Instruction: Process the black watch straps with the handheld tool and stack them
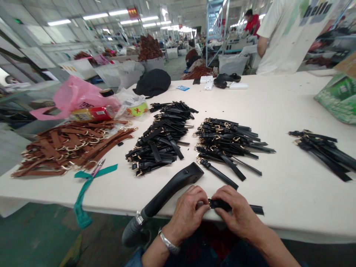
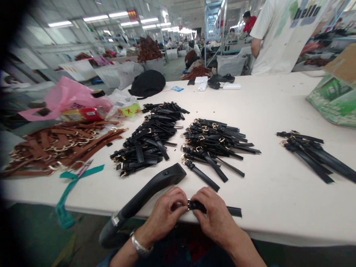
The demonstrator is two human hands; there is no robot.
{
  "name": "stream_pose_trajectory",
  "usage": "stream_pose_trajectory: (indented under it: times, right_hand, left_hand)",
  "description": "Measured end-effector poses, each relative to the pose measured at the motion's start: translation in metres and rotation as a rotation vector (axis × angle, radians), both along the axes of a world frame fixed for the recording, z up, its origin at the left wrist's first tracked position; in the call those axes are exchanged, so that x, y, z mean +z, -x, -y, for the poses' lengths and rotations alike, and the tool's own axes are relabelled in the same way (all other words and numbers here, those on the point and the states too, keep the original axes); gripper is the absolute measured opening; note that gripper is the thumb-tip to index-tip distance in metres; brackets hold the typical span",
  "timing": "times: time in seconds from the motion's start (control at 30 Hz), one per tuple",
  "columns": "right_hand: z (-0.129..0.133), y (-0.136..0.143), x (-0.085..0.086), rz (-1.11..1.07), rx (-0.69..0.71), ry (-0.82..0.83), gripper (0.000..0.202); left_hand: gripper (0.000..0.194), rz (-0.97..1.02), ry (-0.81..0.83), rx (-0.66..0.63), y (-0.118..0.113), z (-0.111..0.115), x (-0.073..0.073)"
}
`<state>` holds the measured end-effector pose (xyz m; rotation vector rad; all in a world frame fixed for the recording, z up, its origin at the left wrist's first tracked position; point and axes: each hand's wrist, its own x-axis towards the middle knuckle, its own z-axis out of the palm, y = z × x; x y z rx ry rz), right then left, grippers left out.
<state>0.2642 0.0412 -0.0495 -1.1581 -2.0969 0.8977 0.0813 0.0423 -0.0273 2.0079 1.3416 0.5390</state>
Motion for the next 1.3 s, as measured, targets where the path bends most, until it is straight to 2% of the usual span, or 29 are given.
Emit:
stream_pose_trajectory:
  times: [0.3,0.7,0.83,0.93,1.0,1.07,1.1,1.17,1.2,1.23,1.3]
  right_hand:
    - [0.002,0.002,-0.004,0.017,-0.062,-0.085,0.016]
    - [0.003,-0.007,-0.009,-0.047,-0.057,-0.072,0.012]
    - [0.001,-0.008,-0.007,-0.055,-0.038,-0.040,0.014]
    - [0.000,-0.008,-0.007,-0.065,-0.041,-0.040,0.016]
    - [0.000,-0.008,-0.007,-0.071,-0.044,-0.052,0.016]
    - [0.000,-0.007,-0.008,-0.077,-0.046,-0.067,0.016]
    - [0.000,-0.007,-0.008,-0.081,-0.048,-0.073,0.016]
    - [0.000,-0.007,-0.009,-0.091,-0.054,-0.076,0.016]
    - [0.000,-0.007,-0.009,-0.094,-0.055,-0.074,0.016]
    - [0.000,-0.006,-0.009,-0.095,-0.056,-0.071,0.016]
    - [0.000,-0.006,-0.009,-0.096,-0.059,-0.067,0.017]
  left_hand:
    - [0.013,-0.018,-0.032,-0.008,-0.001,0.002,-0.003]
    - [0.013,0.003,-0.051,0.005,-0.003,0.010,-0.001]
    - [0.014,0.036,-0.022,-0.005,0.001,0.021,0.005]
    - [0.010,0.015,0.012,-0.049,0.010,0.029,0.016]
    - [0.019,-0.040,-0.023,-0.055,0.020,0.031,0.025]
    - [0.032,-0.110,-0.150,0.044,0.035,0.030,0.031]
    - [0.034,-0.155,-0.240,0.143,0.044,0.027,0.032]
    - [0.039,-0.289,-0.375,0.343,0.063,0.022,0.031]
    - [0.043,-0.350,-0.404,0.389,0.072,0.019,0.029]
    - [0.046,-0.387,-0.367,0.405,0.080,0.016,0.026]
    - [0.049,-0.412,-0.142,0.378,0.091,0.012,0.020]
